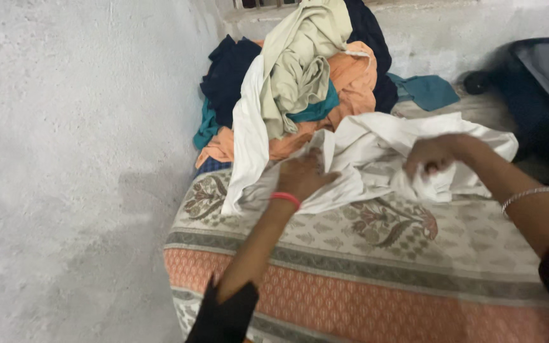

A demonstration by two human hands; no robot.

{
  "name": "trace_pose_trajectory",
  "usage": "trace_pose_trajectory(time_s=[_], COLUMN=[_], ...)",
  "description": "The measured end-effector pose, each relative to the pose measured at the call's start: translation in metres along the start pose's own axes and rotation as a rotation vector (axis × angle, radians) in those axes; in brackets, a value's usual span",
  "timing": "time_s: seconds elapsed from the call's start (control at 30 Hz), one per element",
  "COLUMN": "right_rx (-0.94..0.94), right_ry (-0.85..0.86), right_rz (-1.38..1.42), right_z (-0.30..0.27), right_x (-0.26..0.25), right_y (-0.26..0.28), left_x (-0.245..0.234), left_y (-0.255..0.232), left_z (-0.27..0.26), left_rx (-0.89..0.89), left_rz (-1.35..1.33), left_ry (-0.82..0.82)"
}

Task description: The person folds a red shirt and places it into an open suitcase on a bed, then spreads out a white shirt by hand.

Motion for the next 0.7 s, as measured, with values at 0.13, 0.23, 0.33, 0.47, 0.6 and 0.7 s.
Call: trace_pose_trajectory(time_s=[0.13, 0.23, 0.33, 0.47, 0.6, 0.7], right_rx=[-0.440, -0.755, -0.746, -0.493, -0.433, -0.376], right_ry=[-0.694, -0.768, -0.892, -0.860, -0.823, -0.810], right_rz=[0.553, 0.959, 0.518, 0.215, -0.301, -0.349], right_z=[-0.052, -0.093, -0.078, -0.056, -0.080, -0.101], right_x=[-0.157, -0.180, -0.145, -0.056, 0.002, 0.009], right_y=[0.032, 0.038, 0.055, 0.039, 0.043, 0.029], left_x=[0.052, 0.051, 0.028, -0.001, -0.017, 0.013], left_y=[0.052, 0.141, 0.175, 0.097, 0.023, -0.008], left_z=[0.047, 0.069, 0.063, 0.035, 0.012, 0.018], left_rx=[-0.221, -0.537, -0.520, -0.328, -0.126, 0.108], left_rz=[0.047, -0.151, -0.331, -0.108, 0.091, -0.096], left_ry=[-0.074, -0.372, -0.679, -0.810, -0.757, -0.411])
Point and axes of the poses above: each hand's wrist, its own z-axis towards the middle knuckle, its own x-axis out of the palm, y = z × x, the point moved 10 cm from there along z, towards the middle knuckle, and after that the axes turned 10 degrees about x, right-handed, at the moved point
